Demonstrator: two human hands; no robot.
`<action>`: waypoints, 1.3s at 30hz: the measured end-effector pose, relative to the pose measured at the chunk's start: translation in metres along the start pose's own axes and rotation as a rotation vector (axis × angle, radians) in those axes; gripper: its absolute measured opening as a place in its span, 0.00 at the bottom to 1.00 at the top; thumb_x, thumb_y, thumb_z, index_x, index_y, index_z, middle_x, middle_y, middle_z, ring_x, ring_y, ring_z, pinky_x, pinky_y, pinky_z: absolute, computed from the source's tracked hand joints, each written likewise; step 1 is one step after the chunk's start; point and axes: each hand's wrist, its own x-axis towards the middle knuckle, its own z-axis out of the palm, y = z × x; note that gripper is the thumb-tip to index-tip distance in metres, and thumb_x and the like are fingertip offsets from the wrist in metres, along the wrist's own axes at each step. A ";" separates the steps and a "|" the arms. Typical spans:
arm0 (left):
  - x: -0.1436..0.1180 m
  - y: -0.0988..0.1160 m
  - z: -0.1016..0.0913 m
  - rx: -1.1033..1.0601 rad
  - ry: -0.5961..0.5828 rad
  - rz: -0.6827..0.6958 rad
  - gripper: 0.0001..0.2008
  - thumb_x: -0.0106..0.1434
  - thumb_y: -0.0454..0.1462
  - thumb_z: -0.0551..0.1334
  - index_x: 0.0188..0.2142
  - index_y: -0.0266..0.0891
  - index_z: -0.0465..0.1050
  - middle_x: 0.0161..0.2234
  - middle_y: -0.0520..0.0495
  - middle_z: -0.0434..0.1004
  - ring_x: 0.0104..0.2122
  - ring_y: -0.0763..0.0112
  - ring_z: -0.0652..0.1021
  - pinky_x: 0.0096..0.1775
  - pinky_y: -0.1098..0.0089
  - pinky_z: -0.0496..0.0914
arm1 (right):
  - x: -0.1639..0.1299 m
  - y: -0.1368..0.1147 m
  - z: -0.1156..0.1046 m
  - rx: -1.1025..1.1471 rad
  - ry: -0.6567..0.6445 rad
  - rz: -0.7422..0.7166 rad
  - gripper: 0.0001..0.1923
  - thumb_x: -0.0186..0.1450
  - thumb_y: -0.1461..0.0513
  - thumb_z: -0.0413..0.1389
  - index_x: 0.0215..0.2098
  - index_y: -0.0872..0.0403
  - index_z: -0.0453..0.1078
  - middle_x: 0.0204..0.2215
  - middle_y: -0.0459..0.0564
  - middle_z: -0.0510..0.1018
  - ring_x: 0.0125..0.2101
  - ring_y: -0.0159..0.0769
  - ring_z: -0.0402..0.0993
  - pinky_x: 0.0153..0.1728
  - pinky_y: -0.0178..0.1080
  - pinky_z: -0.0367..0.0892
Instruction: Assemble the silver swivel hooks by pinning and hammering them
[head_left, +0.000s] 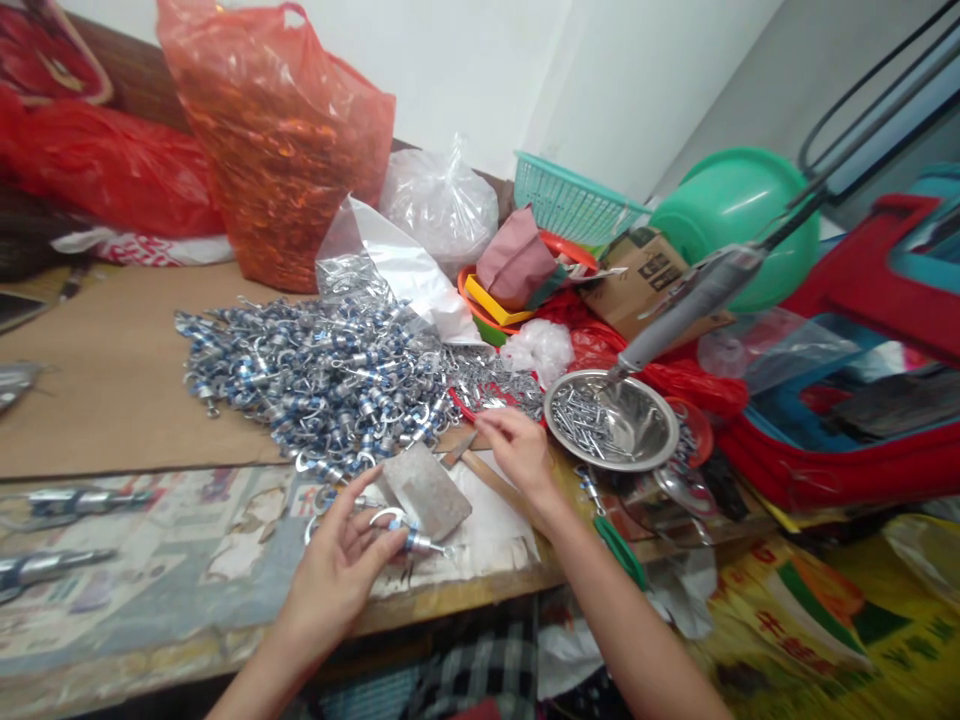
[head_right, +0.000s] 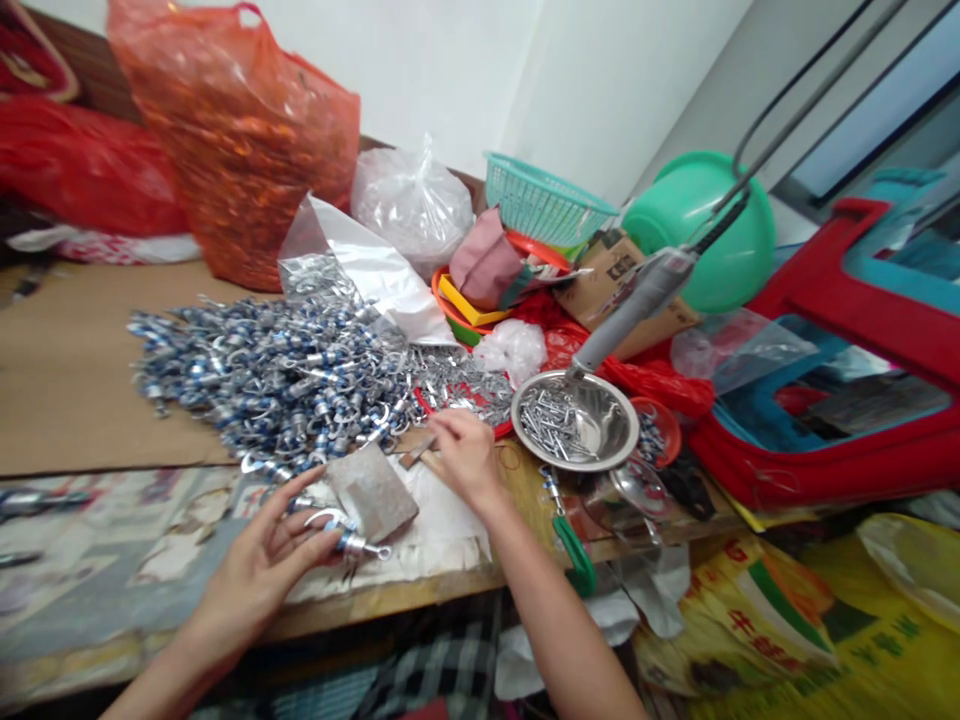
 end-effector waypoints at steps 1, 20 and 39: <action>0.002 0.001 -0.001 0.004 -0.022 -0.003 0.38 0.48 0.41 0.65 0.55 0.39 0.49 0.28 0.52 0.73 0.31 0.67 0.76 0.34 0.68 0.72 | 0.018 0.014 0.000 -0.051 0.008 0.026 0.14 0.64 0.67 0.46 0.40 0.55 0.72 0.42 0.51 0.74 0.43 0.31 0.69 0.46 0.33 0.62; 0.016 0.011 -0.009 -0.072 -0.172 -0.109 0.43 0.44 0.34 0.65 0.57 0.38 0.43 0.23 0.55 0.72 0.23 0.70 0.74 0.27 0.69 0.68 | 0.065 0.082 0.018 -0.453 -0.264 0.069 0.12 0.63 0.60 0.49 0.44 0.48 0.70 0.41 0.48 0.73 0.43 0.34 0.67 0.43 0.33 0.60; 0.018 0.009 -0.011 -0.073 -0.187 -0.066 0.42 0.45 0.30 0.63 0.57 0.38 0.45 0.23 0.56 0.71 0.22 0.74 0.73 0.27 0.71 0.68 | 0.064 0.069 0.012 -0.122 -0.113 0.012 0.11 0.58 0.68 0.51 0.37 0.56 0.73 0.36 0.55 0.74 0.40 0.41 0.70 0.43 0.41 0.62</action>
